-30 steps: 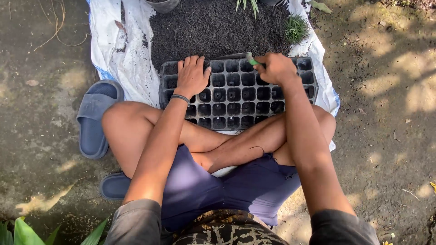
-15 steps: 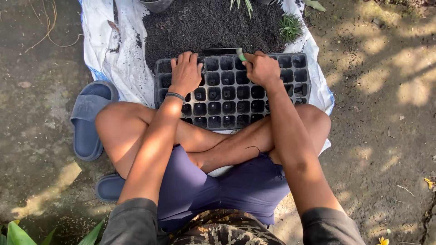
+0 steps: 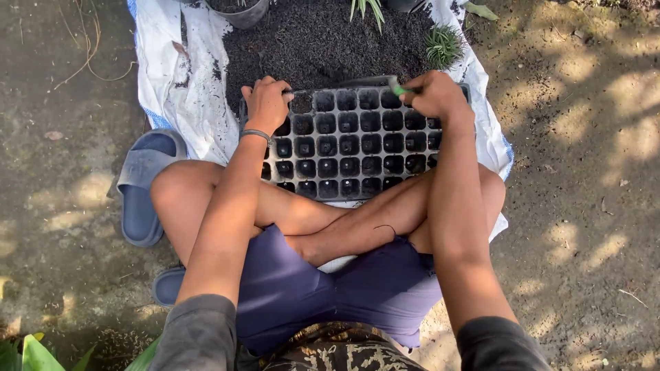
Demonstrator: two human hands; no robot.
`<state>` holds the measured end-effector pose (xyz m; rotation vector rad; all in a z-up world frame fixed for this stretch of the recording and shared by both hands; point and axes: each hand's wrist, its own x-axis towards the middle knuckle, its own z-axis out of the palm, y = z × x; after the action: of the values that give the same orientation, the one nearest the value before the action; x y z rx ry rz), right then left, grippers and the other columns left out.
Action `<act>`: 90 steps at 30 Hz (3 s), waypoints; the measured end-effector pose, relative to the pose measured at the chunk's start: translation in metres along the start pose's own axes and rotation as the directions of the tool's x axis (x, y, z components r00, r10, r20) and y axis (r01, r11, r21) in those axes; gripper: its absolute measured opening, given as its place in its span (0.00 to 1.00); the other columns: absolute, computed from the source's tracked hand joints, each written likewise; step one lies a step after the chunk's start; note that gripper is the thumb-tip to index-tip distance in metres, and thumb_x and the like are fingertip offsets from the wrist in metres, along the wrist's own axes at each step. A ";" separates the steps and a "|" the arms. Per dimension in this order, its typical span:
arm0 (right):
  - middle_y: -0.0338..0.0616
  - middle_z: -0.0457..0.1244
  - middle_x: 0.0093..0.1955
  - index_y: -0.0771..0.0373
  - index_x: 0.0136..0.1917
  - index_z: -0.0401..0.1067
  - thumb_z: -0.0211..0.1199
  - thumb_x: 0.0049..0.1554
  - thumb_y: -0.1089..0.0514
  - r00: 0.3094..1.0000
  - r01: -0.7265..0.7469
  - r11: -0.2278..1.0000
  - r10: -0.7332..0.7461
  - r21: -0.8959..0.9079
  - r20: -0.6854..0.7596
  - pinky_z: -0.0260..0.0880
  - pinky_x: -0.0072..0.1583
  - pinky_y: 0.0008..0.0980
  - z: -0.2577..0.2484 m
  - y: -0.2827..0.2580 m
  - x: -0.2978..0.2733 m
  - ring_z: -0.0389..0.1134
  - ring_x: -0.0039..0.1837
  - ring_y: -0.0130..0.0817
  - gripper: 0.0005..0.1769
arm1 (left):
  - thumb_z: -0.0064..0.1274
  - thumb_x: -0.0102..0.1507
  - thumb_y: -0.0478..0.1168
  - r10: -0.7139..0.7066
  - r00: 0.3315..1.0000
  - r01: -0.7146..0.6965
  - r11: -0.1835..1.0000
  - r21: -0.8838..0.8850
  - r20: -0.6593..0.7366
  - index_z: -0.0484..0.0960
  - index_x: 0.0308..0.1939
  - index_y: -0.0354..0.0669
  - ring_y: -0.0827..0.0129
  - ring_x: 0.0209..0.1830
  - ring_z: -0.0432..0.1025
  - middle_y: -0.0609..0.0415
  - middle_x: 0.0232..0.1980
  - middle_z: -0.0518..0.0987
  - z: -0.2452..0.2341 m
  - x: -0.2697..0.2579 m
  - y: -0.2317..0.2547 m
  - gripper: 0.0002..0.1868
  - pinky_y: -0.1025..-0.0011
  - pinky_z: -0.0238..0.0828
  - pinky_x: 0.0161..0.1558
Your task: A person uses a small hand trowel to fill the individual compartments of a plastic seedling tray with soil.
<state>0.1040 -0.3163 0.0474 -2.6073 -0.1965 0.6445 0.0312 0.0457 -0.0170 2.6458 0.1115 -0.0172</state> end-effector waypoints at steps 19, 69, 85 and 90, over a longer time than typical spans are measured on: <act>0.47 0.73 0.46 0.52 0.60 0.81 0.65 0.62 0.51 0.978 -0.101 0.991 0.114 0.084 -0.173 0.72 0.48 0.41 -0.011 -0.006 -0.016 0.73 0.41 0.41 0.14 | 0.62 0.62 0.41 0.230 0.973 -0.217 0.954 0.208 -0.037 0.81 0.44 0.44 0.54 0.43 0.69 0.48 0.41 0.79 0.028 0.037 -0.016 0.10 0.54 0.53 0.54; 0.46 0.73 0.43 0.45 0.59 0.82 0.77 0.48 0.49 0.974 -0.201 0.973 0.186 -0.111 -0.132 0.75 0.52 0.47 0.004 -0.034 0.027 0.74 0.45 0.47 0.24 | 0.24 0.74 0.63 0.335 0.907 -0.358 0.932 0.048 0.256 0.50 0.82 0.46 0.51 0.82 0.30 0.43 0.84 0.44 0.057 0.089 0.100 0.38 0.50 0.19 0.77; 0.49 0.71 0.36 0.59 0.56 0.84 0.78 0.50 0.57 0.957 0.128 0.991 -0.117 0.024 -0.266 0.69 0.36 0.36 -0.029 -0.016 -0.002 0.69 0.31 0.36 0.20 | 0.47 0.70 0.54 0.228 0.967 -0.244 0.958 0.149 0.116 0.66 0.74 0.33 0.37 0.77 0.50 0.33 0.78 0.58 0.024 -0.032 0.010 0.35 0.40 0.46 0.72; 0.48 0.69 0.32 0.55 0.56 0.84 0.75 0.48 0.57 0.989 0.045 0.993 -0.060 -0.111 -0.134 0.68 0.38 0.40 -0.045 -0.048 -0.033 0.66 0.32 0.38 0.20 | 0.55 0.66 0.51 0.293 0.956 -0.286 0.941 0.184 -0.012 0.78 0.67 0.51 0.41 0.70 0.62 0.36 0.70 0.69 0.033 -0.031 0.013 0.26 0.47 0.50 0.68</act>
<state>0.0948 -0.2991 0.1183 -2.7272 -0.2625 0.4460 0.0013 0.0162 -0.0386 2.8172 -0.2808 0.1292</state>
